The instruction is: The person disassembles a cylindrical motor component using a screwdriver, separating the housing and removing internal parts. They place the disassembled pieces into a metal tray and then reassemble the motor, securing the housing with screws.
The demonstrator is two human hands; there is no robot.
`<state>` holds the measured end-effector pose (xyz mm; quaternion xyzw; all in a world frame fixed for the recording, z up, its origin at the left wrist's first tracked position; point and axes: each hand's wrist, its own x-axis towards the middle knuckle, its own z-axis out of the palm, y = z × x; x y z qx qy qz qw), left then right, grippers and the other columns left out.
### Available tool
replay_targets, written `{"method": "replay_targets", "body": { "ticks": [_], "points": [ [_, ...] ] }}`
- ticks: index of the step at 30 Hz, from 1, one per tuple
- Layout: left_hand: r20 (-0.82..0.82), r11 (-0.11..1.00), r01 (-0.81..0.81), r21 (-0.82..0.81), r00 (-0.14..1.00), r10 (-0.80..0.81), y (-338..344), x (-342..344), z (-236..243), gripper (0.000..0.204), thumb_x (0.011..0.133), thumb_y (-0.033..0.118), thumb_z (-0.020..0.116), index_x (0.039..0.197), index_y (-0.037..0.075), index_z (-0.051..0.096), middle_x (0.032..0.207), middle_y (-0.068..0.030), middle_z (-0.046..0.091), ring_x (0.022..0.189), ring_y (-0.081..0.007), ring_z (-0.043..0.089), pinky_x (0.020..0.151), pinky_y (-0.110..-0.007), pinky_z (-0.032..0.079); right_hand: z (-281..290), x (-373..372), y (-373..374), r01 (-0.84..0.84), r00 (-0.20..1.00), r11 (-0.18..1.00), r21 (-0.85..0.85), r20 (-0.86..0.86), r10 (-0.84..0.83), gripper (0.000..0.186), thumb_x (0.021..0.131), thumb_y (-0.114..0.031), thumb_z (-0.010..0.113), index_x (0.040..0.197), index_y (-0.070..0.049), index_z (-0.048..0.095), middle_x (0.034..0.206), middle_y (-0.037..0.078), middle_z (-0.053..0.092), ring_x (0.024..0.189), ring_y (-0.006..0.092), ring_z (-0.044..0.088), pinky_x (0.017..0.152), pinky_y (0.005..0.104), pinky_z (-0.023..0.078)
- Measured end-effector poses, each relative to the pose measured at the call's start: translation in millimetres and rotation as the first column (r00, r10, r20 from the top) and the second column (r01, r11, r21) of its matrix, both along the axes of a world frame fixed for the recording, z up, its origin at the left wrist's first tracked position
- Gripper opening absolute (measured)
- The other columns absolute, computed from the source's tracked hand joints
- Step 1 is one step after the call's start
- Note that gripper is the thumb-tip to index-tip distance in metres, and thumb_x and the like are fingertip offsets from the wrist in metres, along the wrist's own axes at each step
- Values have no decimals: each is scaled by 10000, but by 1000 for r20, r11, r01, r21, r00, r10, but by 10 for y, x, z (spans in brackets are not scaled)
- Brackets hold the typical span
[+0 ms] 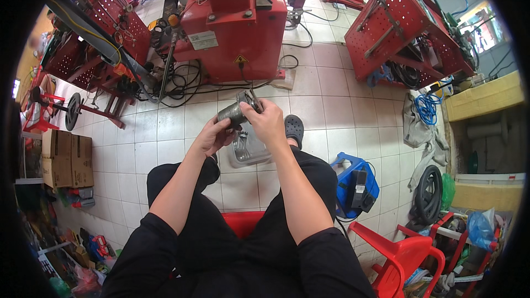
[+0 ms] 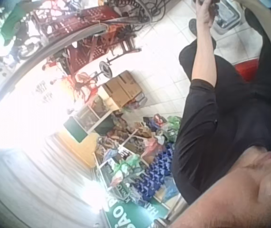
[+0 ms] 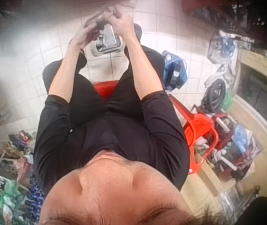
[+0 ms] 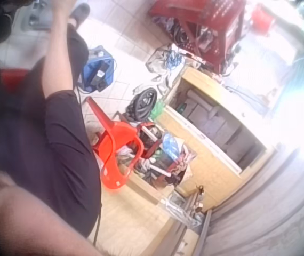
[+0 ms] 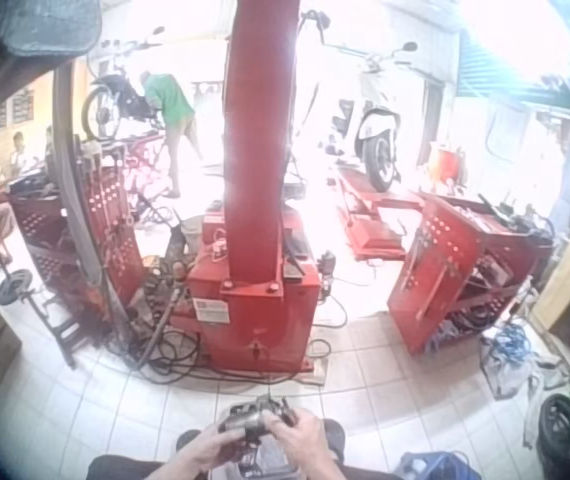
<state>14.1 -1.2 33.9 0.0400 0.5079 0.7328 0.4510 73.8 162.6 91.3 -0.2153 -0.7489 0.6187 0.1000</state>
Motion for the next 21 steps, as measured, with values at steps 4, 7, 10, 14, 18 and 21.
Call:
{"method": "replay_targets", "body": {
  "ticks": [4, 7, 10, 14, 18, 21],
  "points": [
    [194, 995, 82, -55, 979, -70, -22, -75, -64, 501, 892, 566, 390, 1113, 126, 483, 844, -66, 579, 628, -144, 542, 437, -225, 330, -83, -18, 0, 0, 996, 990, 141, -90, 13, 278, 789, -254, 671, 785, 20, 619, 615, 21, 551, 586, 84, 479, 540, 249, 399],
    [170, 995, 87, -52, 982, -77, 6, -23, 33, 524, 896, 593, 339, 1081, 131, 503, 793, -45, 562, 618, -158, 537, 439, -234, 329, -56, -4, -12, -1, 994, 950, 311, -101, 34, 342, 750, -284, 695, 853, 36, 629, 669, 93, 592, 606, 160, 540, 583, 292, 441],
    [140, 999, -4, -40, 990, 9, 80, 50, 88, 505, 899, 582, 344, 1065, 136, 513, 760, -33, 546, 610, -167, 531, 453, -247, 336, 22, 17, -27, 14, 997, 903, 429, -77, 21, 418, 712, -314, 711, 916, 41, 630, 741, 168, 619, 665, 254, 599, 637, 337, 472],
    [87, 985, -170, 1, 982, 169, 162, 142, 11, 472, 900, 562, 371, 1026, 135, 528, 724, -25, 542, 588, -167, 517, 468, -254, 339, 8, 17, -23, -4, 1000, 887, 461, -20, 15, 443, 708, -342, 700, 937, 30, 626, 748, 176, 637, 691, 290, 627, 648, 355, 484],
    [116, 996, -90, 16, 989, 88, 22, 81, -187, 456, 901, 547, 392, 1018, 124, 517, 698, -19, 542, 584, -167, 531, 462, -260, 359, 68, 43, -40, -79, 996, 900, 428, 71, 54, 441, 720, -343, 675, 946, 27, 597, 734, 181, 639, 690, 285, 637, 635, 354, 485],
    [152, 998, -50, -33, 987, 54, -21, 14, -235, 469, 898, 550, 402, 1067, 122, 491, 714, -43, 558, 602, -163, 568, 432, -261, 375, 138, 51, -66, -141, 989, 887, 440, 105, 105, 438, 727, -343, 660, 945, 27, 574, 722, 194, 632, 692, 289, 637, 630, 352, 483]
  ]
}}
